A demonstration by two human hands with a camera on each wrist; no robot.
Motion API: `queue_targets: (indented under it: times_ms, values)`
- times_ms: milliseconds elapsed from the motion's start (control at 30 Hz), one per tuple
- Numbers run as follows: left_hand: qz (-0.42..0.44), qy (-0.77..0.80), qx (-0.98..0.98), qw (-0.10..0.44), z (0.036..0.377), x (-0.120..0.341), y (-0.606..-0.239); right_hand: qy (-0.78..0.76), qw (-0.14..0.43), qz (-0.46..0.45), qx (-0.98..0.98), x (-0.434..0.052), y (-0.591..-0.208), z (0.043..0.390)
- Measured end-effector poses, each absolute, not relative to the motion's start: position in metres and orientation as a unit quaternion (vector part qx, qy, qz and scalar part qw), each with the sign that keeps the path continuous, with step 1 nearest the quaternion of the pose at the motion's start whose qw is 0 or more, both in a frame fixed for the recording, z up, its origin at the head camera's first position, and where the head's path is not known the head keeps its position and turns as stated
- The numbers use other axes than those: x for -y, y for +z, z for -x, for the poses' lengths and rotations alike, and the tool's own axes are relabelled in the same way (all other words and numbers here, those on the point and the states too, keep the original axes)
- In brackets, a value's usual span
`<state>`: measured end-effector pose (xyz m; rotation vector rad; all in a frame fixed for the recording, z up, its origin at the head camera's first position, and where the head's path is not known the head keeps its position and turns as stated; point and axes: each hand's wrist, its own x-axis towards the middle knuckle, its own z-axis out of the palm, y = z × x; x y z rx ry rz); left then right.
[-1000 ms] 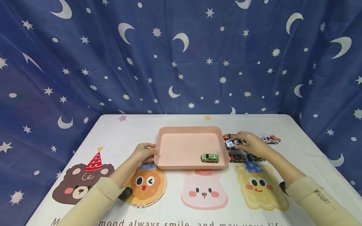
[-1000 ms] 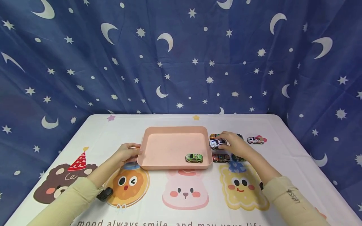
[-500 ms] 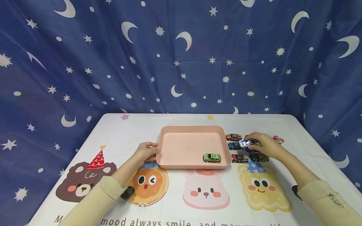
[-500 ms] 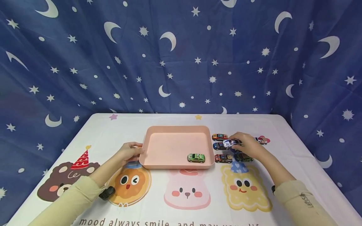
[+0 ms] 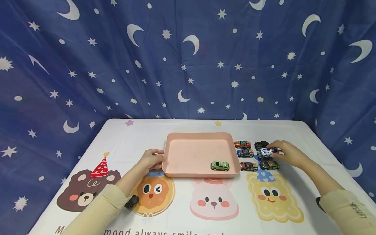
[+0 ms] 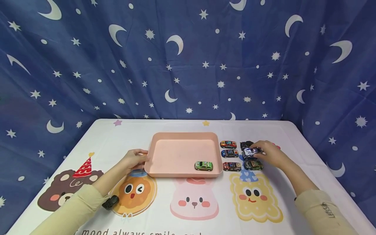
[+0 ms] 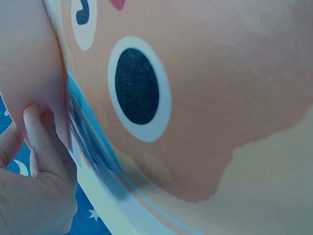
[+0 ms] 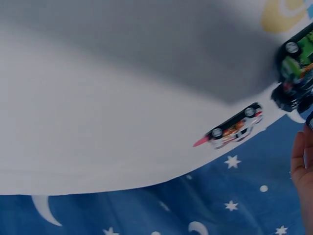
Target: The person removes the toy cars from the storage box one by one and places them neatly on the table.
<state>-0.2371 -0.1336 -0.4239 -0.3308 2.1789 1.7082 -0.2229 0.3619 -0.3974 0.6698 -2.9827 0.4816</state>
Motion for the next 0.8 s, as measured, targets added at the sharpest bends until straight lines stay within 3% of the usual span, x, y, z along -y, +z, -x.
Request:
queue_targets:
  times_ms: [667,800]
  values:
    - [0.115,0.601,-0.771,0.177,0.238,0.132,-0.425,0.124,0.081,-0.230,0.962,-0.412,-0.419,0.223]
    - [0.117,0.600,-0.771,0.179,0.238,0.133,-0.423,0.123,0.072,-0.224,0.964,-0.416,-0.419,0.224]
